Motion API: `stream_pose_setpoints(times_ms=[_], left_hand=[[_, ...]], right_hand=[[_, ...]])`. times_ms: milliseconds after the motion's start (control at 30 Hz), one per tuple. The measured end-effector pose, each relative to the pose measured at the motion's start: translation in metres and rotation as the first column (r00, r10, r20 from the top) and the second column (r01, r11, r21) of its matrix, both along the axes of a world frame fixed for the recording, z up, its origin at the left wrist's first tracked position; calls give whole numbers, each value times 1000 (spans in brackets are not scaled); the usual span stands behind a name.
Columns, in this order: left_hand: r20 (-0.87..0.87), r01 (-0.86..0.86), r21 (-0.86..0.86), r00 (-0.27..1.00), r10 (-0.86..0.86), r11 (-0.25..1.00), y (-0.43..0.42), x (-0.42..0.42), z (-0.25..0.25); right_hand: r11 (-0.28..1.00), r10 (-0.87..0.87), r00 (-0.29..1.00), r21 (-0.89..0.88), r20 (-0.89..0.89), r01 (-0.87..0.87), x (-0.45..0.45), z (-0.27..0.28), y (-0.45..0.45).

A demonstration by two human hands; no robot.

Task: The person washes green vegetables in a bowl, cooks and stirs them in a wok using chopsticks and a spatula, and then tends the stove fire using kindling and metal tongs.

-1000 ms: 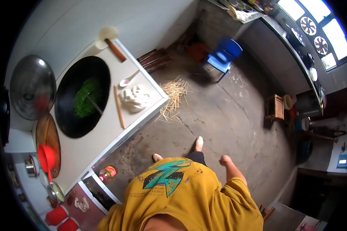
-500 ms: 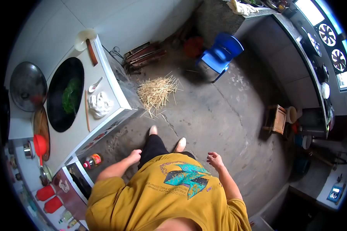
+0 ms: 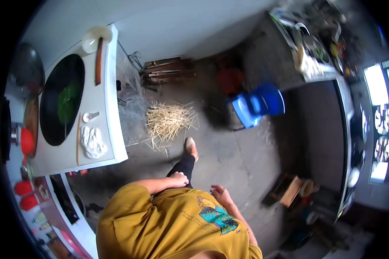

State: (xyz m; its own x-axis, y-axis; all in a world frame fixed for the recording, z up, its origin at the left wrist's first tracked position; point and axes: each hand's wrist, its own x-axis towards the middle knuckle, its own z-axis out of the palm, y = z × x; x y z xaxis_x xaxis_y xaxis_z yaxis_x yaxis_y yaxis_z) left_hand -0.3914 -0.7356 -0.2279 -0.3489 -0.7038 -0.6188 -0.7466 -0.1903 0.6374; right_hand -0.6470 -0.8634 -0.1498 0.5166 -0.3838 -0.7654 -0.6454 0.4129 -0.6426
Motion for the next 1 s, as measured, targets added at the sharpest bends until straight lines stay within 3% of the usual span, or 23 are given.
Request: stream_pose_setpoints(times_ms=[33,67,133,200,233,267,333,400,467,533,567,633,700,767,800,867,900,967,1000], left_hand=[[-28,-48,-18,998,48,999,-18,3,-5],[-238,-188,59,951,196,980,-28,2,-30],[-552,-308,-51,801,230,950,-45,13,-21],[-428,-324,144,831,354,935,-52,59,36],[-363,-276,148,878,312,950,-48,72,28],[-535,-446,146,715,450,883,-38,80,22],[-793,-549,240,364,488,800,-41,84,13],[-510,-672,432,368,777,602,-53,89,38],[-286,-822,261,436,854,507,-61,101,58],[-177,-921,229,280,943,316,-54,110,62],[-130,-960,172,199,971,220,-46,101,36],[93,-960,225,189,977,165,-50,99,41],[56,-981,160,-99,993,-107,-76,96,93],[155,-957,254,-100,983,-138,-106,71,46],[171,-958,255,-87,981,-129,-131,73,61],[259,-811,324,-418,871,-486,-174,37,8],[339,-793,283,-443,830,-539,-194,33,13],[468,-773,203,-462,753,-601,-240,39,20],[444,-784,286,-401,801,-551,-252,45,18]], right_hand=[[963,224,959,-112,-175,-245,0,-2,-27],[859,397,846,-181,-354,-479,-4,-7,-50],[711,571,708,-182,-414,-680,-18,-30,-89],[536,668,662,-397,-340,-745,-20,-48,-111],[510,690,657,-440,-304,-739,-6,-50,-129],[488,720,637,-452,-275,-747,16,-57,-153],[456,767,585,-419,-263,-785,57,-61,-200],[428,801,524,-333,-291,-840,107,-62,-250],[389,829,465,-276,-312,-879,159,-65,-295],[326,863,395,-249,-316,-912,208,-73,-337],[284,887,349,-238,-304,-929,236,-70,-353],[165,934,224,-221,-278,-961,285,-85,-386],[5,979,48,-212,-200,-977,335,-106,-413],[-199,980,-191,-220,-58,-955,384,-155,-442],[-304,948,-318,-227,26,-925,409,-181,-458],[-494,840,-526,-214,133,-843,449,-219,-489],[-574,780,-605,-202,160,-794,472,-206,-491],[-787,609,-792,-95,39,-610,515,-158,-504],[-872,489,-872,-39,1,-489,541,-109,-499]])
